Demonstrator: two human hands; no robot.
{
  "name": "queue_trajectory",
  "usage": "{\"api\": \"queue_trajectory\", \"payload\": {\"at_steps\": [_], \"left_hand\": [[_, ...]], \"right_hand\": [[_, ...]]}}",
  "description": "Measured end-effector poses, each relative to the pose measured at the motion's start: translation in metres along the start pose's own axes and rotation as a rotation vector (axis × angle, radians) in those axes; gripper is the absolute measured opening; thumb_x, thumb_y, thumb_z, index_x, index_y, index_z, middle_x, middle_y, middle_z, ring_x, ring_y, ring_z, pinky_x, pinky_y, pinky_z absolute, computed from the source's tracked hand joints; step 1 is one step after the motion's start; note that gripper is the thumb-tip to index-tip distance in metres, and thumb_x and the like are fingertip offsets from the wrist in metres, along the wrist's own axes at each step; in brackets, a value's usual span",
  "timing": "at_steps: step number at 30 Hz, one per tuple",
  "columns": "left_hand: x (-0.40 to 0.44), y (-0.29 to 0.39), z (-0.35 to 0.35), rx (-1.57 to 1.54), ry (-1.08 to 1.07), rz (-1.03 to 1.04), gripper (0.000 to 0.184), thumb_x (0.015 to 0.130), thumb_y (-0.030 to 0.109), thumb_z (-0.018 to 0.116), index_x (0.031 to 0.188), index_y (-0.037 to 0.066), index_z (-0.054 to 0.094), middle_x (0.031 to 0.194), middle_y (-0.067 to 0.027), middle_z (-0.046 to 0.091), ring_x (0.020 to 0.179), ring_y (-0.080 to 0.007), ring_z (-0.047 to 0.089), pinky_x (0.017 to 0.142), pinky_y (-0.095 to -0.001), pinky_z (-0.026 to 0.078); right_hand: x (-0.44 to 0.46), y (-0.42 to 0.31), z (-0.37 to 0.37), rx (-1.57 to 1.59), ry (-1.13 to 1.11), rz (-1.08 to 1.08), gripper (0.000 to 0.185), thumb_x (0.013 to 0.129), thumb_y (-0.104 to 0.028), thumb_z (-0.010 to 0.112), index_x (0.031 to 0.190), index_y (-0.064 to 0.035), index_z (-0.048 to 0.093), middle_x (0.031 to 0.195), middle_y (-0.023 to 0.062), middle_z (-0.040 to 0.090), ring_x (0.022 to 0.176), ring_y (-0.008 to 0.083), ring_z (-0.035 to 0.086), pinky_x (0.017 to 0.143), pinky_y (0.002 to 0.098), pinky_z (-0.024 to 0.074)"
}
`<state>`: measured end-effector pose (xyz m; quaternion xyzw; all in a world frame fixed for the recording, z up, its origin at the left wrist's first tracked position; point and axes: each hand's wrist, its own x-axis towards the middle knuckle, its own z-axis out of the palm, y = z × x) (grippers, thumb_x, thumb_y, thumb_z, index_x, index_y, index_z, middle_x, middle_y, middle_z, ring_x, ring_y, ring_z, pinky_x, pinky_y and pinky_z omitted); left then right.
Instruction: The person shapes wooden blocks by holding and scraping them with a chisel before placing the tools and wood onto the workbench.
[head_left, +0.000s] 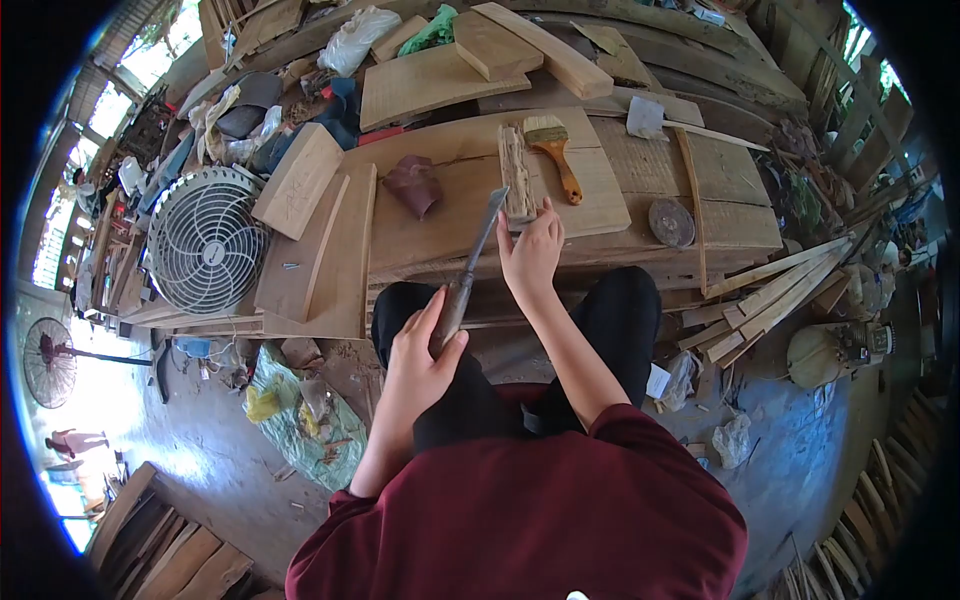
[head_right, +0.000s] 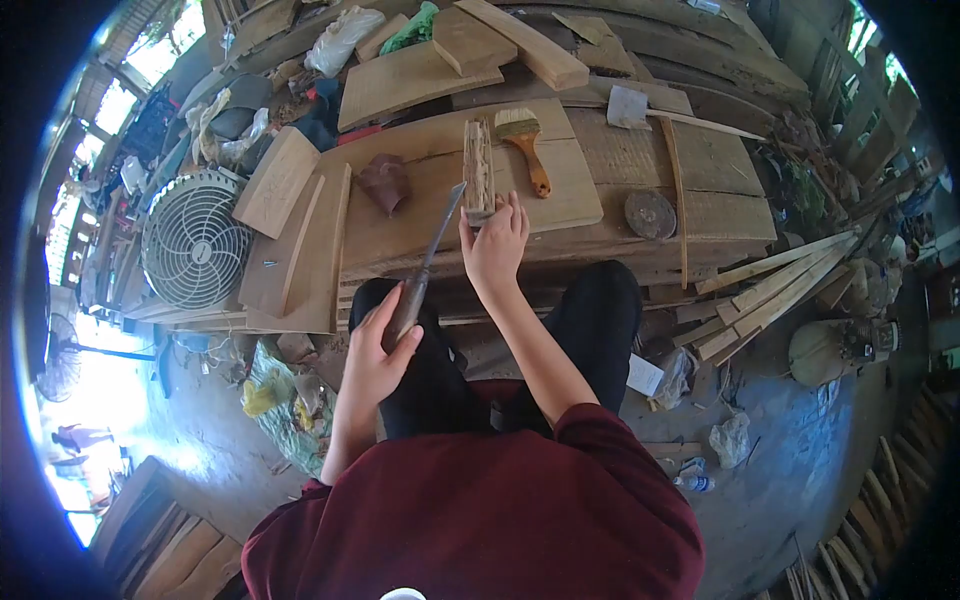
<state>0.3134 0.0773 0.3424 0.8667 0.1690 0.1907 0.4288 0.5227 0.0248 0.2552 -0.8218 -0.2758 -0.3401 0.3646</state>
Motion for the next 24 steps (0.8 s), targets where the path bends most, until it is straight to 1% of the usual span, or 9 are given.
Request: {"api": "queue_trajectory", "payload": {"at_steps": [2,4,6,10,12,15,20,22,24], "left_hand": [[0.006,0.005,-0.006,0.133,0.061,0.108,0.053,0.083,0.01,0.066,0.132,-0.003,0.049,0.096,-0.0238,0.062,0.086,-0.0395,0.061,0.078,-0.039,0.048],[0.012,0.007,-0.013,0.155,0.04,0.058,0.054,0.084,0.011,0.065,0.134,0.0,0.049,0.101,-0.0226,0.062,0.091,-0.0377,0.062,0.082,-0.038,0.048],[0.016,0.009,-0.015,0.168,0.032,0.022,0.054,0.084,0.012,0.065,0.135,0.001,0.049,0.106,-0.0223,0.063,0.095,-0.0363,0.063,0.084,-0.0367,0.048],[0.03,0.016,-0.013,0.272,0.048,0.006,0.056,0.084,0.01,0.065,0.137,0.004,0.048,0.095,-0.0216,0.061,0.086,-0.0386,0.061,0.077,-0.0411,0.048],[0.04,0.017,-0.014,0.343,0.045,-0.013,0.057,0.083,0.01,0.065,0.137,0.005,0.047,0.091,-0.0212,0.06,0.082,-0.0394,0.06,0.075,-0.043,0.047],[0.057,0.018,-0.019,0.429,0.021,0.005,0.055,0.084,0.008,0.062,0.136,0.003,0.045,0.092,-0.021,0.058,0.081,-0.0396,0.06,0.073,-0.0461,0.048],[0.076,0.032,-0.031,0.378,0.032,-0.059,0.05,0.084,0.011,0.063,0.132,0.003,0.051,0.085,-0.0266,0.061,0.078,-0.0418,0.061,0.072,-0.0428,0.047],[0.082,0.046,-0.036,0.37,0.023,-0.119,0.048,0.085,0.012,0.064,0.13,0.001,0.053,0.085,-0.0276,0.061,0.077,-0.0415,0.061,0.071,-0.0417,0.048],[0.087,0.046,-0.033,0.359,0.014,-0.185,0.046,0.085,0.013,0.064,0.128,0.0,0.054,0.086,-0.0287,0.062,0.077,-0.0412,0.062,0.071,-0.0405,0.048]], "right_hand": [[0.005,0.004,0.01,0.062,-0.034,0.04,0.05,0.086,-0.029,0.068,0.106,0.0126,0.048,0.1,0.0296,0.06,0.098,0.041,0.058,0.087,0.0416,0.0456],[0.011,0.005,0.017,0.125,-0.073,0.08,0.048,0.085,-0.028,0.068,0.104,0.0118,0.048,0.095,0.0287,0.062,0.094,0.0406,0.061,0.086,0.0413,0.046],[0.019,0.007,0.024,0.186,-0.095,0.099,0.047,0.083,-0.029,0.07,0.101,0.0085,0.049,0.083,0.0238,0.065,0.084,0.0399,0.063,0.082,0.0416,0.048],[0.039,0.007,0.032,0.191,-0.15,0.137,0.045,0.08,-0.03,0.072,0.098,0.0044,0.049,0.08,0.0201,0.065,0.08,0.0369,0.064,0.081,0.0399,0.0498],[0.05,0.009,0.037,0.14,-0.289,0.22,0.045,0.077,-0.034,0.074,0.093,0.0006,0.051,0.073,0.0195,0.064,0.074,0.0369,0.065,0.07,0.0416,0.0528],[0.064,0.006,0.049,0.092,-0.33,0.247,0.043,0.076,-0.038,0.074,0.087,-0.0023,0.053,0.069,0.0185,0.064,0.071,0.0369,0.065,0.063,0.0434,0.0534],[0.066,-0.004,0.063,0.068,-0.351,0.302,0.041,0.077,-0.039,0.072,0.082,-0.0009,0.056,0.075,0.0188,0.064,0.077,0.0364,0.065,0.069,0.0429,0.0541],[0.063,-0.005,0.065,0.094,-0.217,0.243,0.041,0.078,-0.038,0.071,0.08,0.0,0.057,0.08,0.0183,0.064,0.08,0.0358,0.064,0.073,0.0415,0.0538],[0.062,-0.005,0.067,0.096,-0.219,0.244,0.04,0.078,-0.038,0.071,0.079,0.0002,0.057,0.08,0.0177,0.064,0.081,0.0358,0.064,0.075,0.0412,0.0534]]}}
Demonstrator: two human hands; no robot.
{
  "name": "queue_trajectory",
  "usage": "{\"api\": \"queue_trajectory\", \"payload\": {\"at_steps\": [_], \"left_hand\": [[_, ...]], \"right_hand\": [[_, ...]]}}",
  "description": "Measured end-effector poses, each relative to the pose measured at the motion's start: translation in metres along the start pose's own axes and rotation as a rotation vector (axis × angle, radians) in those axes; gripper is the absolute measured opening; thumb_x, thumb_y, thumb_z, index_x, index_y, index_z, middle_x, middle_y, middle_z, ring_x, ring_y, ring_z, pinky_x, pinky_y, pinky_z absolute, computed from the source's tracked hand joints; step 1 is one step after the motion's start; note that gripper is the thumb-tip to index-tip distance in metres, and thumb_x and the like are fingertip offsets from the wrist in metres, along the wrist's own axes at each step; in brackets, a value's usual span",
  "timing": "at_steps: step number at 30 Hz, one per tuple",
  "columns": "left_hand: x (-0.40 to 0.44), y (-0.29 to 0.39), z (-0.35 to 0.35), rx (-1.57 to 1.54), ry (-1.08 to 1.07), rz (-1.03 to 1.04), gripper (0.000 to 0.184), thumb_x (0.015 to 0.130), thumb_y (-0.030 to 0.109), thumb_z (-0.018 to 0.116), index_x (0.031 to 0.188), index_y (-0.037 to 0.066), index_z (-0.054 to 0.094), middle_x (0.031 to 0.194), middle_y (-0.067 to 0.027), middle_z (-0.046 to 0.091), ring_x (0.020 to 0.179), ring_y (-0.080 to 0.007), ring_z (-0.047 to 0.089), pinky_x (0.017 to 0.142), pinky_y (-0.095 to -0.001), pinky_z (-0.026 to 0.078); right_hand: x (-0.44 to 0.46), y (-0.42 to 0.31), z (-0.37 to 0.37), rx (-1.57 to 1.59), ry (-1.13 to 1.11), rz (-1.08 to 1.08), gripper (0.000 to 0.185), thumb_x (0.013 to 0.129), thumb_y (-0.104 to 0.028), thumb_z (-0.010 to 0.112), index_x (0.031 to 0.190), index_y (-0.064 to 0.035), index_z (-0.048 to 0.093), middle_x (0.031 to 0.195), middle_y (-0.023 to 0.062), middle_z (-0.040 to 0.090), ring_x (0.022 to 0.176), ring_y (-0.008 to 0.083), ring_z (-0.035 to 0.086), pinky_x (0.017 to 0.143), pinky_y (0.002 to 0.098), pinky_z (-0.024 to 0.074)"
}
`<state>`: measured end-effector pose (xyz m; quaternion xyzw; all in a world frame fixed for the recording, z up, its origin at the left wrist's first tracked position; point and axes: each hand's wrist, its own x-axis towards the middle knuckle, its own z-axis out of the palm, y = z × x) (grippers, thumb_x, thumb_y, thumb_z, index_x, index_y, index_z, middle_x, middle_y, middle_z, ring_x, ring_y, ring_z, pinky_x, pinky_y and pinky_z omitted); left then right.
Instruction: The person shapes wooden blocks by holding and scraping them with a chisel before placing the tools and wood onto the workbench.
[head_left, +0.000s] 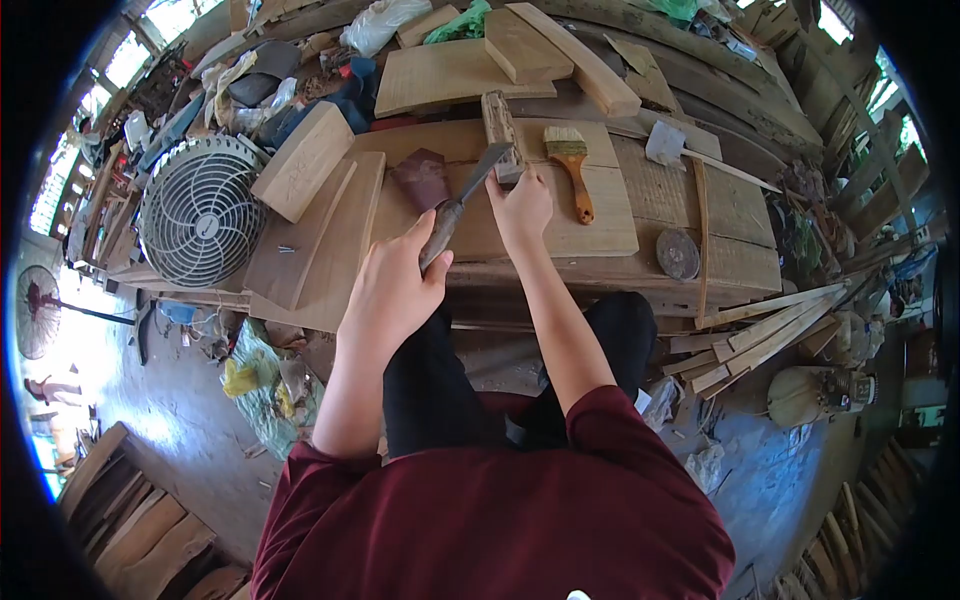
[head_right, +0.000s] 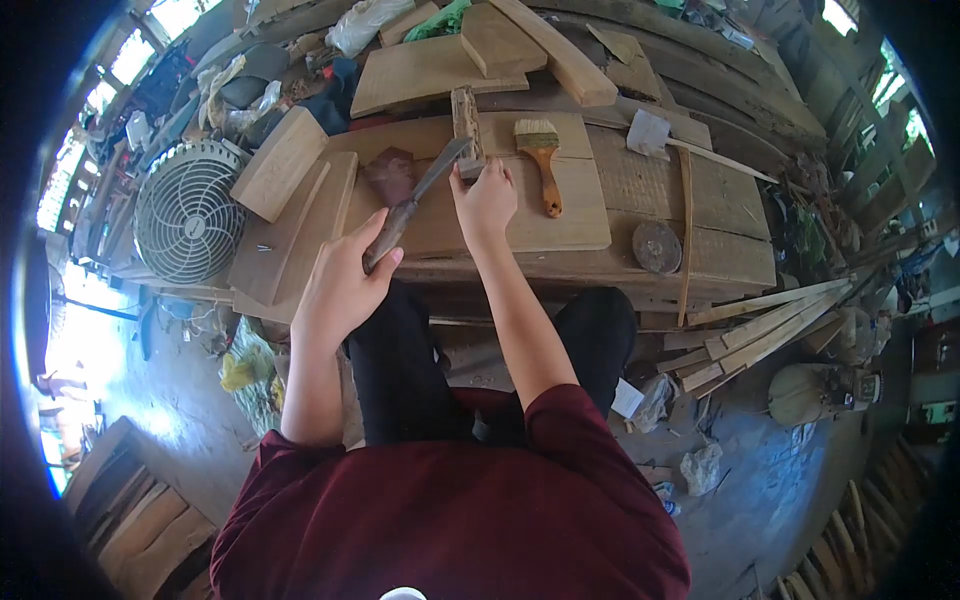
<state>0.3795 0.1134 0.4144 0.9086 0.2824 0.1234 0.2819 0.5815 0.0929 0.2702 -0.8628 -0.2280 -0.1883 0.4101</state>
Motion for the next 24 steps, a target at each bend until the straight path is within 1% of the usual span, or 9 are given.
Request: {"api": "queue_trajectory", "payload": {"at_steps": [6,9,13,15,16,17,20,23,24], "left_hand": [[0.023,-0.011,0.017,-0.028,0.112,-0.025,0.046,0.085,0.017,0.064,0.127,0.0,0.056,0.087,-0.0292,0.062,0.081,-0.0405,0.064,0.073,-0.0395,0.049],[0.026,-0.02,0.027,-0.04,0.098,-0.03,0.046,0.084,0.017,0.063,0.126,-0.001,0.054,0.088,-0.0273,0.064,0.085,-0.0421,0.063,0.077,-0.046,0.049],[0.016,-0.05,0.056,0.051,0.21,0.23,0.051,0.082,0.021,0.067,0.121,-0.001,0.044,0.092,-0.0228,0.066,0.074,-0.0378,0.067,0.068,-0.0423,0.053],[0.004,-0.049,0.062,-0.527,-0.128,-0.27,0.048,0.081,0.021,0.067,0.115,-0.001,0.041,0.087,-0.0206,0.067,0.066,-0.0268,0.068,0.057,-0.0351,0.054],[0.0,-0.056,0.073,-0.72,-0.184,-0.301,0.041,0.083,0.016,0.064,0.112,0.0,0.04,0.085,-0.0181,0.067,0.064,-0.0188,0.067,0.051,-0.0283,0.052],[-0.005,-0.064,0.079,-0.718,-0.189,-0.293,0.041,0.083,0.016,0.064,0.112,0.0,0.04,0.085,-0.0181,0.067,0.064,-0.0188,0.067,0.051,-0.0283,0.052],[-0.014,-0.067,0.078,-1.353,-0.341,-0.562,0.027,0.085,0.011,0.06,0.106,0.003,0.044,0.085,-0.014,0.067,0.067,-0.0191,0.067,0.054,-0.0306,0.053],[-0.017,-0.072,0.073,-1.33,-0.279,-0.618,0.02,0.085,0.014,0.06,0.099,0.004,0.049,0.087,-0.0118,0.068,0.071,-0.0193,0.067,0.058,-0.0324,0.054],[-0.017,-0.09,0.085,-1.103,-0.252,-0.59,0.021,0.085,0.018,0.061,0.097,0.003,0.053,0.087,-0.013,0.068,0.076,-0.0227,0.068,0.061,-0.0348,0.054]], "right_hand": [[0.0,0.006,0.005,-0.001,0.011,-0.014,0.05,0.078,-0.047,0.07,0.084,0.0017,0.062,0.078,0.0223,0.065,0.074,0.0379,0.066,0.066,0.0441,0.0543],[0.0,0.006,0.005,0.001,0.016,-0.009,0.05,0.078,-0.048,0.07,0.083,0.0013,0.063,0.077,0.023,0.065,0.073,0.0383,0.066,0.065,0.0442,0.0542],[0.002,-0.006,-0.008,-0.029,-0.158,0.146,0.043,0.077,-0.041,0.071,0.08,0.0003,0.058,0.078,0.018,0.064,0.081,0.0355,0.065,0.069,0.0437,0.054],[-0.001,0.001,-0.004,-0.039,-0.144,0.099,0.044,0.077,-0.041,0.07,0.081,0.0003,0.059,0.08,0.0182,0.064,0.08,0.036,0.065,0.069,0.0443,0.054],[-0.002,0.003,-0.004,-0.05,-0.137,0.052,0.044,0.077,-0.042,0.07,0.083,0.0003,0.059,0.081,0.0185,0.064,0.08,0.0364,0.065,0.068,0.0448,0.054],[-0.003,0.004,-0.003,-0.052,-0.128,0.057,0.044,0.077,-0.042,0.07,0.083,0.0003,0.059,0.081,0.0185,0.064,0.08,0.0364,0.065,0.068,0.0448,0.054],[-0.006,0.002,-0.005,0.004,-0.076,0.079,0.044,0.078,-0.042,0.069,0.085,0.0005,0.059,0.083,0.0208,0.064,0.08,0.0382,0.065,0.069,0.0456,0.0537],[-0.009,0.005,-0.007,0.028,-0.049,0.064,0.044,0.078,-0.042,0.069,0.086,0.0004,0.059,0.082,0.0208,0.064,0.079,0.0386,0.065,0.068,0.0462,0.0535],[-0.01,0.005,-0.008,0.03,-0.048,0.063,0.044,0.078,-0.042,0.069,0.086,0.0004,0.059,0.082,0.0208,0.064,0.079,0.0386,0.065,0.068,0.0462,0.0535]]}}
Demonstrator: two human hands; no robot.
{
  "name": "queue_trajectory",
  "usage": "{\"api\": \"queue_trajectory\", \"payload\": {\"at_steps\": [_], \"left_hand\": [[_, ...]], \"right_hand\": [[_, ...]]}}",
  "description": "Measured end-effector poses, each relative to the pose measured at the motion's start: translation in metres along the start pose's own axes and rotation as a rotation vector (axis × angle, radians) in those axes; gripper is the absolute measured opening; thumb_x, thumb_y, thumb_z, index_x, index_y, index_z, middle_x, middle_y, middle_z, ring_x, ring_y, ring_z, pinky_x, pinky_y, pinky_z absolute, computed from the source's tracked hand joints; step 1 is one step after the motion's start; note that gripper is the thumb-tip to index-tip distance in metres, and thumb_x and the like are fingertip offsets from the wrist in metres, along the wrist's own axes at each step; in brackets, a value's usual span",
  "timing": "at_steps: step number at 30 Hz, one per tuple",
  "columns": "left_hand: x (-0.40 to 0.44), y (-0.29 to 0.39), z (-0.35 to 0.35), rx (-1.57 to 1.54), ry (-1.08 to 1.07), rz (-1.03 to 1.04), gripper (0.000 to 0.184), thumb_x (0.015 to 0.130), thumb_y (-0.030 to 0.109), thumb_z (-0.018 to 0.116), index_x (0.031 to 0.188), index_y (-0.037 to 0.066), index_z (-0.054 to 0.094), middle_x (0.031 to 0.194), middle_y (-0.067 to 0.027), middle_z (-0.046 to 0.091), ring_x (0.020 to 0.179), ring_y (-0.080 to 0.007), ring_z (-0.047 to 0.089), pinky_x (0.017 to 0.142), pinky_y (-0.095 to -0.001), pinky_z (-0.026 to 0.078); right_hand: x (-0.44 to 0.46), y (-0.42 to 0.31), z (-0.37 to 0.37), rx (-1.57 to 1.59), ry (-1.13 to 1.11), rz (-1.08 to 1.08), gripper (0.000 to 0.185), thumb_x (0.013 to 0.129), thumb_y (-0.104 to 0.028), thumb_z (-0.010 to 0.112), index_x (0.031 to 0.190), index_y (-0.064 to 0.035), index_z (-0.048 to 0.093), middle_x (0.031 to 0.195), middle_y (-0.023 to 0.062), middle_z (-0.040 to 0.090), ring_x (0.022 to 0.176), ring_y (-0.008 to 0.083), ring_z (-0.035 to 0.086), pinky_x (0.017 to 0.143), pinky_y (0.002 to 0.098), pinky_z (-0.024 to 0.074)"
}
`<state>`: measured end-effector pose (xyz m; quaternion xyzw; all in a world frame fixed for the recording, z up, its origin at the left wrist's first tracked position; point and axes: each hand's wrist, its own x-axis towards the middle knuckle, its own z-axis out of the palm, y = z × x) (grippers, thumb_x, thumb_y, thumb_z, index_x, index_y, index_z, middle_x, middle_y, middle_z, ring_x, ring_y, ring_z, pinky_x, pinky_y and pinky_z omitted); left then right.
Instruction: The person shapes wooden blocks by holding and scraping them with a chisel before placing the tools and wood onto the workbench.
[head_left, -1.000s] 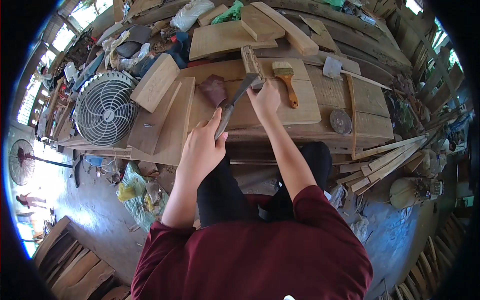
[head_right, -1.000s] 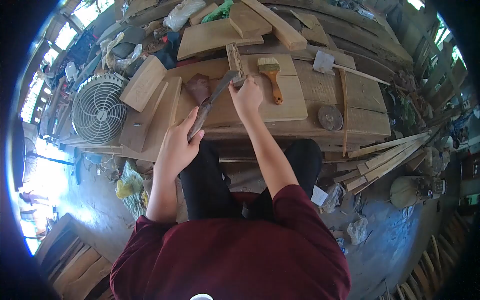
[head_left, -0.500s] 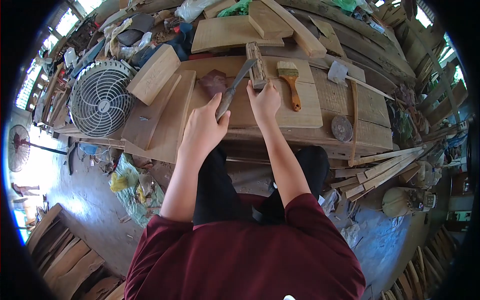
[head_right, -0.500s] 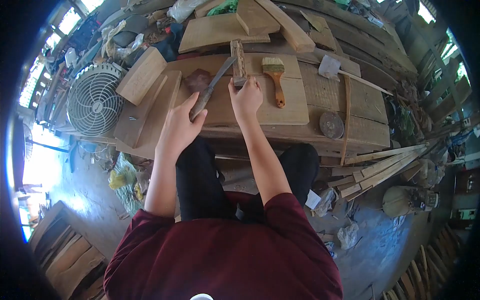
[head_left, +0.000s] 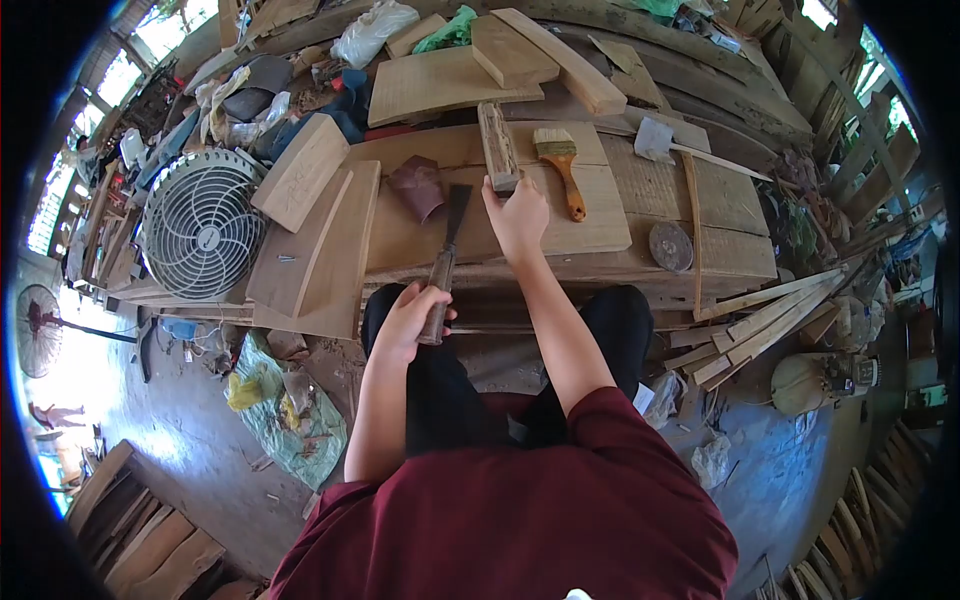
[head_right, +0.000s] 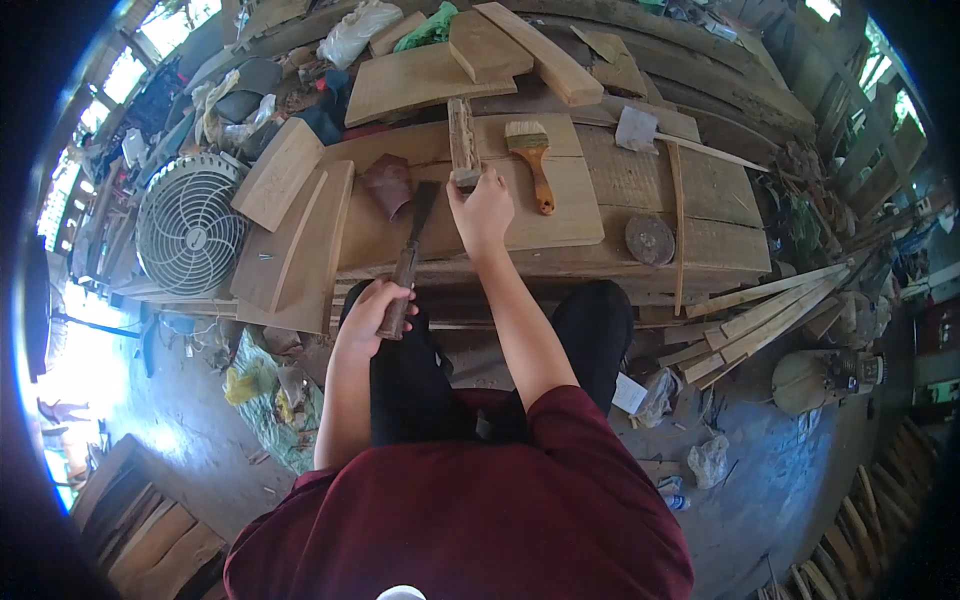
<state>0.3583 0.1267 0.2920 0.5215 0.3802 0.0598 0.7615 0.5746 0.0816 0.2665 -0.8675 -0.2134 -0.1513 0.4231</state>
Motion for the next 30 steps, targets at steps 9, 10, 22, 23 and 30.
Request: {"api": "queue_trajectory", "payload": {"at_steps": [9,10,22,23,30], "left_hand": [[-0.014,0.011,0.02,1.317,0.622,0.627,0.047,0.082,0.021,0.06,0.121,-0.002,0.046,0.086,-0.0246,0.065,0.091,-0.0369,0.065,0.081,-0.0485,0.051],[-0.018,0.024,0.026,1.325,0.541,0.469,0.042,0.083,0.022,0.059,0.116,-0.001,0.047,0.086,-0.0243,0.065,0.09,-0.0372,0.065,0.08,-0.0493,0.051],[-0.03,0.083,0.023,1.153,0.352,0.586,0.041,0.093,0.04,0.056,0.089,-0.001,0.051,0.077,-0.0262,0.061,0.078,-0.0458,0.06,0.068,-0.0531,0.044],[-0.034,0.09,0.023,1.163,0.342,0.593,0.041,0.093,0.041,0.057,0.086,0.0,0.05,0.076,-0.0256,0.06,0.076,-0.0453,0.059,0.066,-0.0524,0.041],[-0.044,0.134,0.03,1.442,0.188,0.598,0.046,0.094,0.029,0.053,0.134,0.008,0.047,0.082,-0.024,0.065,0.08,-0.0433,0.063,0.073,-0.052,0.049]], "right_hand": [[-0.002,-0.007,-0.002,-0.104,0.016,0.027,0.046,0.077,-0.045,0.07,0.087,-0.0011,0.059,0.076,0.0206,0.064,0.072,0.0382,0.065,0.064,0.0461,0.0536],[-0.002,-0.006,-0.002,-0.102,0.023,0.024,0.046,0.077,-0.045,0.07,0.087,-0.001,0.059,0.077,0.0206,0.064,0.071,0.0385,0.065,0.064,0.0463,0.0536],[0.002,-0.014,-0.009,-0.028,-0.018,-0.012,0.047,0.077,-0.041,0.069,0.097,0.0002,0.061,0.09,0.0175,0.066,0.089,0.0382,0.064,0.076,0.0439,0.0535],[0.003,-0.013,-0.007,-0.014,0.007,-0.027,0.047,0.077,-0.041,0.068,0.098,-0.0001,0.062,0.09,0.0169,0.066,0.087,0.038,0.064,0.076,0.0439,0.0536],[0.005,-0.015,-0.006,0.104,-0.001,0.094,0.048,0.076,-0.036,0.073,0.093,0.0025,0.05,0.085,0.0204,0.064,0.084,0.0394,0.062,0.075,0.0465,0.052]]}}
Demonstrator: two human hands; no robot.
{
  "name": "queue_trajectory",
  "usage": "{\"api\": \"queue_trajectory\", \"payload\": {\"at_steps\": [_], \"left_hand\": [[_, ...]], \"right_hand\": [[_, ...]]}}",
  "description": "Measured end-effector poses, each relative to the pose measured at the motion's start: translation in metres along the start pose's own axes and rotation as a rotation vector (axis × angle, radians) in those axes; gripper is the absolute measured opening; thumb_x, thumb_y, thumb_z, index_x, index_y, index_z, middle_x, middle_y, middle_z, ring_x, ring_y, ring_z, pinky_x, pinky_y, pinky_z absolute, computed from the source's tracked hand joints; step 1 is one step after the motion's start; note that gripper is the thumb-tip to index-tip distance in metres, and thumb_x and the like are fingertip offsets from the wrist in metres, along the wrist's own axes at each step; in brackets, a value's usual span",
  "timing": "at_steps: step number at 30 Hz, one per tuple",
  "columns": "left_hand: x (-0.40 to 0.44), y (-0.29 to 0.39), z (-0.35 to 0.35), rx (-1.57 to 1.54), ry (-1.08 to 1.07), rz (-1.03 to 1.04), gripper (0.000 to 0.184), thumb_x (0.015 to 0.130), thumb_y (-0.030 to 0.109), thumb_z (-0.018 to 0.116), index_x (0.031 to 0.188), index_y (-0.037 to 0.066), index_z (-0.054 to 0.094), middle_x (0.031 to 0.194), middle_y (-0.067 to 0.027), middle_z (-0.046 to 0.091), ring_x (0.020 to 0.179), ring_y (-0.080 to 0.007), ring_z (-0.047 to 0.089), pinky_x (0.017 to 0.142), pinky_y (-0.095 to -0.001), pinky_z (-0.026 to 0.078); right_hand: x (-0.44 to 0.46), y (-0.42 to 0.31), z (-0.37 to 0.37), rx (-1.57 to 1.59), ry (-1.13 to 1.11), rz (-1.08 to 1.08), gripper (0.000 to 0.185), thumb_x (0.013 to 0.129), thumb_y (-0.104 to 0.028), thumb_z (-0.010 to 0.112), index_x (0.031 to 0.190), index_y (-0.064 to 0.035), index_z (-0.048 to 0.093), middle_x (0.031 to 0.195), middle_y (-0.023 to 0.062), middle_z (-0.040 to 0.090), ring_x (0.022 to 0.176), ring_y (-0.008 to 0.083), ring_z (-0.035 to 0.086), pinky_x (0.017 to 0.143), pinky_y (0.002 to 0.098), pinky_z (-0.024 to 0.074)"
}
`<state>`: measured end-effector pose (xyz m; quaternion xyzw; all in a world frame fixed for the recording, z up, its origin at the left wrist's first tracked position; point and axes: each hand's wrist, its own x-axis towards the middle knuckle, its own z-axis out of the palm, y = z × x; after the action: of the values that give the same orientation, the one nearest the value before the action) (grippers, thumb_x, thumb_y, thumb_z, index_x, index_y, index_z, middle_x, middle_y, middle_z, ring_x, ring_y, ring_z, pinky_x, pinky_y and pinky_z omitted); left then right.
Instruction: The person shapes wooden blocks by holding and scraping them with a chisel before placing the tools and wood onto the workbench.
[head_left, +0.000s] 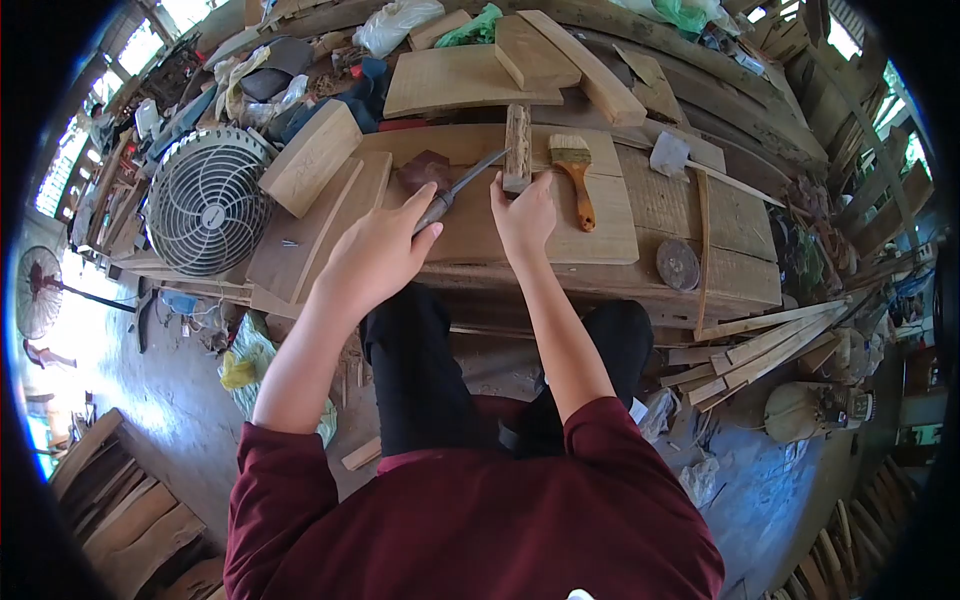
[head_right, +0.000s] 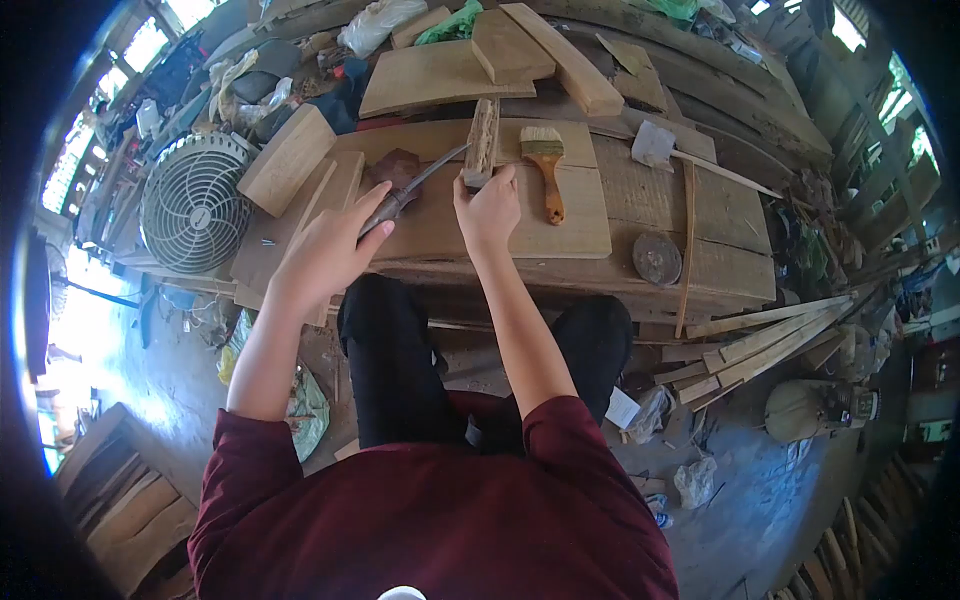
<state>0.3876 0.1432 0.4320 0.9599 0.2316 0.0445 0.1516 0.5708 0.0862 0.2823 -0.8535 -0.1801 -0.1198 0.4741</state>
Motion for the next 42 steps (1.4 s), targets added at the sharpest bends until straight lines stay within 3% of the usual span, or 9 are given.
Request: {"api": "queue_trajectory", "payload": {"at_steps": [2,10,12,23,24,26,36,39,42], "left_hand": [[0.006,0.003,0.002,0.015,-0.006,-0.009,0.045,0.094,0.029,0.053,0.134,0.009,0.047,0.082,-0.0237,0.066,0.079,-0.0432,0.063,0.072,-0.0523,0.049],[0.039,0.014,0.039,0.01,0.042,-0.101,0.045,0.095,0.03,0.051,0.137,0.014,0.045,0.076,-0.0276,0.063,0.074,-0.0448,0.063,0.069,-0.0532,0.049],[0.05,0.015,0.045,-0.009,0.112,-0.045,0.044,0.095,0.027,0.051,0.136,0.01,0.045,0.073,-0.023,0.065,0.072,-0.0417,0.065,0.065,-0.0517,0.052],[0.064,0.005,0.046,0.07,0.128,0.037,0.045,0.094,0.026,0.051,0.134,0.007,0.046,0.075,-0.0225,0.065,0.072,-0.0403,0.066,0.064,-0.0503,0.053],[0.073,0.003,0.054,0.078,0.18,0.056,0.045,0.094,0.026,0.051,0.134,0.007,0.045,0.076,-0.0222,0.066,0.072,-0.0399,0.066,0.063,-0.05,0.053],[0.086,0.008,0.058,0.071,0.166,0.026,0.045,0.094,0.026,0.051,0.134,0.007,0.044,0.077,-0.0223,0.066,0.072,-0.0396,0.066,0.063,-0.0499,0.053],[0.042,0.015,0.047,0.07,0.128,0.019,0.045,0.094,0.024,0.051,0.136,0.008,0.043,0.07,-0.0226,0.064,0.069,-0.0408,0.065,0.061,-0.0511,0.052],[0.024,0.011,0.045,0.101,0.121,0.032,0.046,0.094,0.024,0.051,0.137,0.009,0.043,0.066,-0.0227,0.062,0.065,-0.0419,0.063,0.06,-0.0522,0.051],[0.01,0.008,0.044,0.108,0.147,0.092,0.047,0.095,0.025,0.051,0.138,0.011,0.043,0.066,-0.0227,0.062,0.063,-0.0422,0.062,0.059,-0.0527,0.05]], "right_hand": [[0.002,0.004,0.004,-0.037,0.002,-0.027,0.049,0.076,-0.032,0.074,0.093,0.0018,0.043,0.085,0.0223,0.062,0.085,0.0399,0.061,0.074,0.0472,0.0515],[0.017,0.009,0.011,0.006,-0.056,0.017,0.048,0.076,-0.03,0.074,0.097,0.0005,0.043,0.088,0.022,0.06,0.086,0.0403,0.061,0.072,0.0466,0.0522],[0.018,0.011,0.012,0.003,-0.073,0.032,0.048,0.076,-0.03,0.074,0.097,0.0002,0.042,0.089,0.0218,0.059,0.086,0.0403,0.061,0.071,0.0466,0.0523],[0.017,0.015,0.013,0.078,-0.055,-0.015,0.047,0.072,-0.023,0.075,0.099,-0.0025,0.042,0.092,0.0201,0.058,0.088,0.0409,0.06,0.07,0.0481,0.0513],[0.016,0.017,0.014,0.075,-0.053,-0.014,0.047,0.072,-0.023,0.075,0.099,-0.0025,0.042,0.092,0.0201,0.058,0.088,0.0409,0.06,0.07,0.0481,0.0513],[0.016,0.02,0.018,0.083,0.069,-0.117,0.045,0.079,-0.033,0.072,0.096,-0.0036,0.044,0.078,0.0248,0.062,0.073,0.0447,0.062,0.062,0.0503,0.0502],[0.018,0.023,0.018,0.091,0.081,-0.083,0.044,0.077,-0.032,0.073,0.097,-0.0041,0.045,0.078,0.0223,0.063,0.074,0.0445,0.062,0.063,0.0504,0.0505],[0.006,0.025,0.014,0.135,0.078,-0.049,0.043,0.076,-0.031,0.073,0.1,-0.0026,0.052,0.083,0.0219,0.064,0.078,0.0426,0.063,0.068,0.0482,0.0514],[0.002,0.021,0.0,0.188,0.002,-0.061,0.059,0.069,-0.02,0.075,0.12,0.0011,0.055,0.102,0.0217,0.063,0.101,0.039,0.058,0.088,0.0436,0.0487]]}}
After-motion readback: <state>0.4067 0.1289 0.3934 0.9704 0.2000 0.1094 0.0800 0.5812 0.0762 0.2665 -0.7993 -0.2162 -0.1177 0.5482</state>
